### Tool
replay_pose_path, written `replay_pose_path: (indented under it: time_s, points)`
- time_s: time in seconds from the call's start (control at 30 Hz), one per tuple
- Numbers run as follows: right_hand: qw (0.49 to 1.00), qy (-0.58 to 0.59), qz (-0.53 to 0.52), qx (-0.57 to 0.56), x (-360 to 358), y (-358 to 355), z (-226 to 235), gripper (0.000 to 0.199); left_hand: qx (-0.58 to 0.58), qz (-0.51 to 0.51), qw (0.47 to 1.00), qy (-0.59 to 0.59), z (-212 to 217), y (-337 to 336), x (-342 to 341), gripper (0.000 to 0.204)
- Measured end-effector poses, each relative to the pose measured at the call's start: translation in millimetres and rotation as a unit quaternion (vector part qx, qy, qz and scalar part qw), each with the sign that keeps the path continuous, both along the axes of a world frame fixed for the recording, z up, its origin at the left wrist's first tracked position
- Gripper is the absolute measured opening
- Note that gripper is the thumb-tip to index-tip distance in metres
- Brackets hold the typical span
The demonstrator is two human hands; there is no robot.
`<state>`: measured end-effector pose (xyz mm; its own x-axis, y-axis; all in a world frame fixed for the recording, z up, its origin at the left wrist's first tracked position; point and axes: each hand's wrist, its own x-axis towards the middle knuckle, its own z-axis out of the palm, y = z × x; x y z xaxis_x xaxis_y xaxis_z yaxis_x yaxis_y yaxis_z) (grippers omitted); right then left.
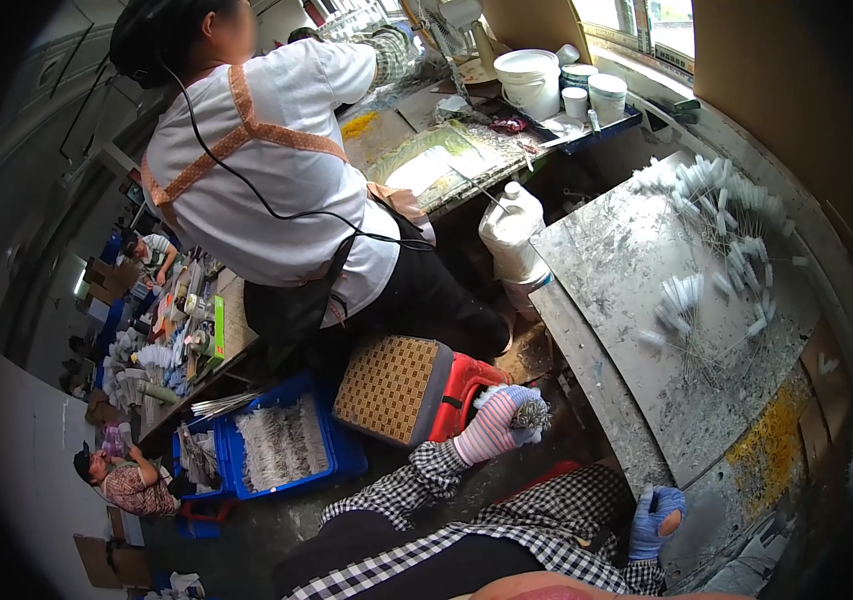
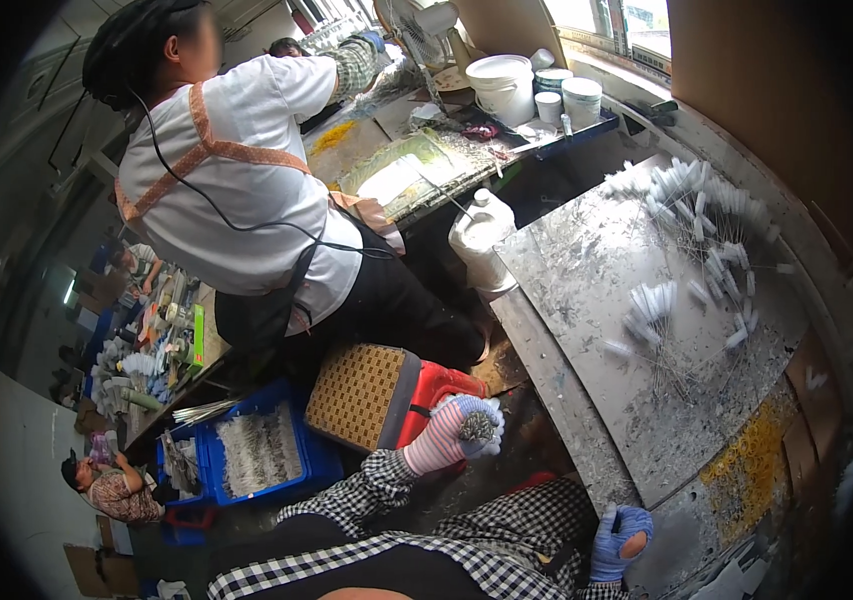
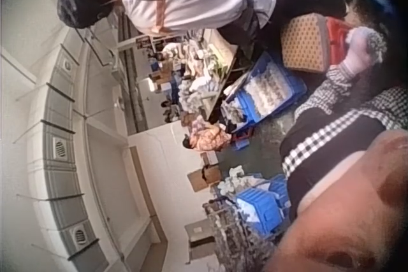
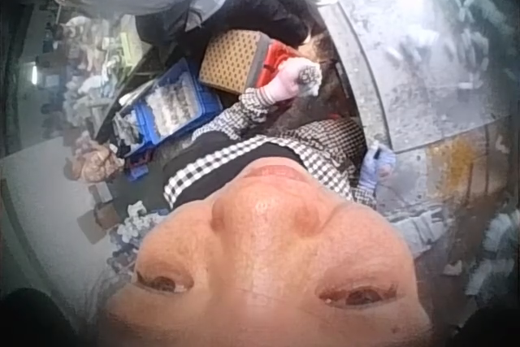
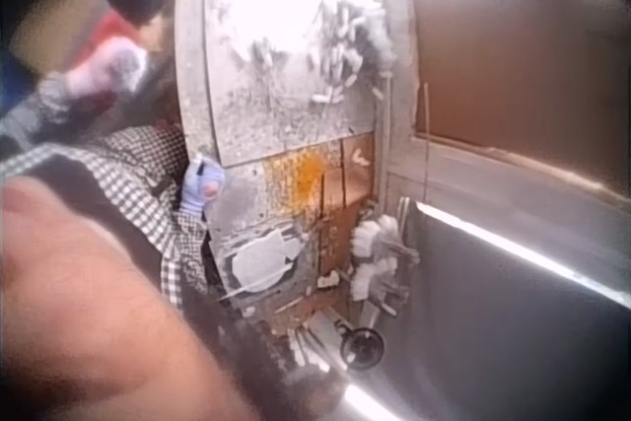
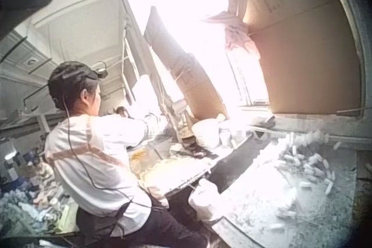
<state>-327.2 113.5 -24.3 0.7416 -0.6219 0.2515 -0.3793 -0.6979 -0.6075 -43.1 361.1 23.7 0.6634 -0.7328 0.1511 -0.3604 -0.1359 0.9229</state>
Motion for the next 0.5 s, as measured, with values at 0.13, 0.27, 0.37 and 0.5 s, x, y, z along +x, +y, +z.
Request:
replay_pose_path:
  time_s: [0.13,0.27,0.37,0.5]
  points:
    - [0.999,0.034,0.002,0.015,-5,-3,-9,0.024,0.002,-0.003,1.000,-0.016,-1,1,0,0.031]
    - [1.000,0.009,-0.013,0.022,-3,-1,-10,0.024,-0.004,-0.007,1.000,-0.019,1,0,0,0.030]
    - [1.000,-0.005,-0.008,0.005,7,2,5,0.026,-0.009,-0.005,1.000,-0.011,0,1,-1,0.031]
    - [1.000,-0.010,-0.004,0.007,3,0,1,0.026,0.001,-0.015,0.999,-0.030,3,0,-2,0.032]
